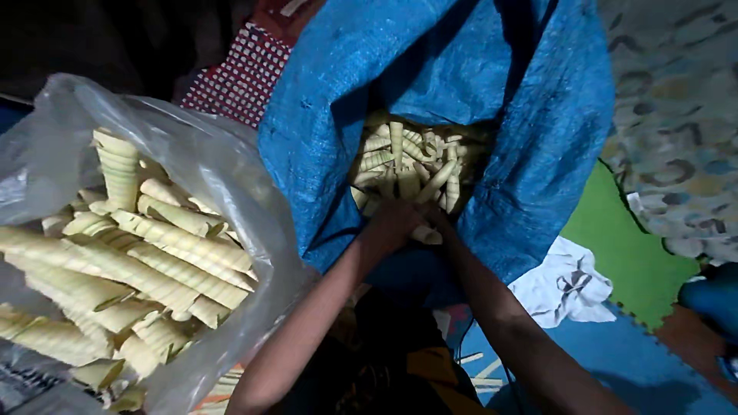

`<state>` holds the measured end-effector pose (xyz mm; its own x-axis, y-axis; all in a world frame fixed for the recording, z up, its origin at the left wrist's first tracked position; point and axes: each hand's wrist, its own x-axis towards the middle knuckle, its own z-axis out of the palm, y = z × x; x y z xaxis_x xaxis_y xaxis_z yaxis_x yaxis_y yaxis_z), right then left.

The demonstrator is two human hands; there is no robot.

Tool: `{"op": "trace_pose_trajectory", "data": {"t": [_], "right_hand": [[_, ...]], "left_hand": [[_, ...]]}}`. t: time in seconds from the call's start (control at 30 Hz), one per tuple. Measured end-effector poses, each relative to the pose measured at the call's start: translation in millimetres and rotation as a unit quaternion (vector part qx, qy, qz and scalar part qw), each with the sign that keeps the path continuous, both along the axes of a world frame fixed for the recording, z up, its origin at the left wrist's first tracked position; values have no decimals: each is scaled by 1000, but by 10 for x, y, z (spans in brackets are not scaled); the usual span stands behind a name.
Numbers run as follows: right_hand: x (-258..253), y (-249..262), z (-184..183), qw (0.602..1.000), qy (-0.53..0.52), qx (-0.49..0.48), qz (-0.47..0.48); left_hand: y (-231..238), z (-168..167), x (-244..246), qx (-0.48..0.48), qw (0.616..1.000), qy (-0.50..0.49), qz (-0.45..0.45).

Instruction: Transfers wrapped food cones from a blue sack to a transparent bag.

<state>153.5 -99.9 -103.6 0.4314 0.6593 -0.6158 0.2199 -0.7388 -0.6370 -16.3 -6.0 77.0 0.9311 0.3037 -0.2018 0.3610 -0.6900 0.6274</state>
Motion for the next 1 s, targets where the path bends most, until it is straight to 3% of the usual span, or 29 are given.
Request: {"op": "trace_pose_trajectory", "data": {"t": [0.03,0.07,0.1,0.13,0.2,0.27,0.33,0.4,0.5,0.6,0.67,0.73,0.83,0.9,1.0], "right_hand": [[-93,-175,-289,989,-93,118,9],[-153,-138,-108,996,-51,76,-5],[-181,66,343,997,22,-70,-6],[-140,343,761,968,101,-231,1],[-267,165,537,994,-32,-74,-68],[-183,86,520,995,-76,-25,-52],[-184,31,800,993,-82,16,-82],[-261,-48,1201,978,-53,128,-153],[-426,-155,1793,918,-5,356,-172],[-766,-129,2291,828,62,543,-126],[-1096,-62,2607,803,64,592,-24],[-1492,23,2877,808,35,583,76],[-1989,269,2934,802,138,558,162],[-2369,454,2987,798,131,554,198],[-2920,775,3141,845,89,468,244]], "left_hand": [[-60,204,-118,-51,996,-46,51],[-129,366,-277,-118,981,-94,119],[-201,510,-463,-188,953,-139,191],[-270,620,-663,-245,916,-198,249],[-388,792,-1075,-311,828,-324,337],[-487,927,-1491,-317,744,-421,411],[-565,1047,-1866,-328,639,-507,477],[-615,1127,-2222,-327,550,-564,522],[-654,1147,-2701,-284,454,-629,564],[-740,1184,-3030,-248,424,-649,581],[-816,1236,-3193,-226,422,-654,586],[-882,1305,-3364,-193,427,-643,606],[-948,1414,-3628,-155,436,-599,654],[-887,1503,-3726,-130,430,-570,688],[-543,1582,-3807,-100,391,-508,761]]}}
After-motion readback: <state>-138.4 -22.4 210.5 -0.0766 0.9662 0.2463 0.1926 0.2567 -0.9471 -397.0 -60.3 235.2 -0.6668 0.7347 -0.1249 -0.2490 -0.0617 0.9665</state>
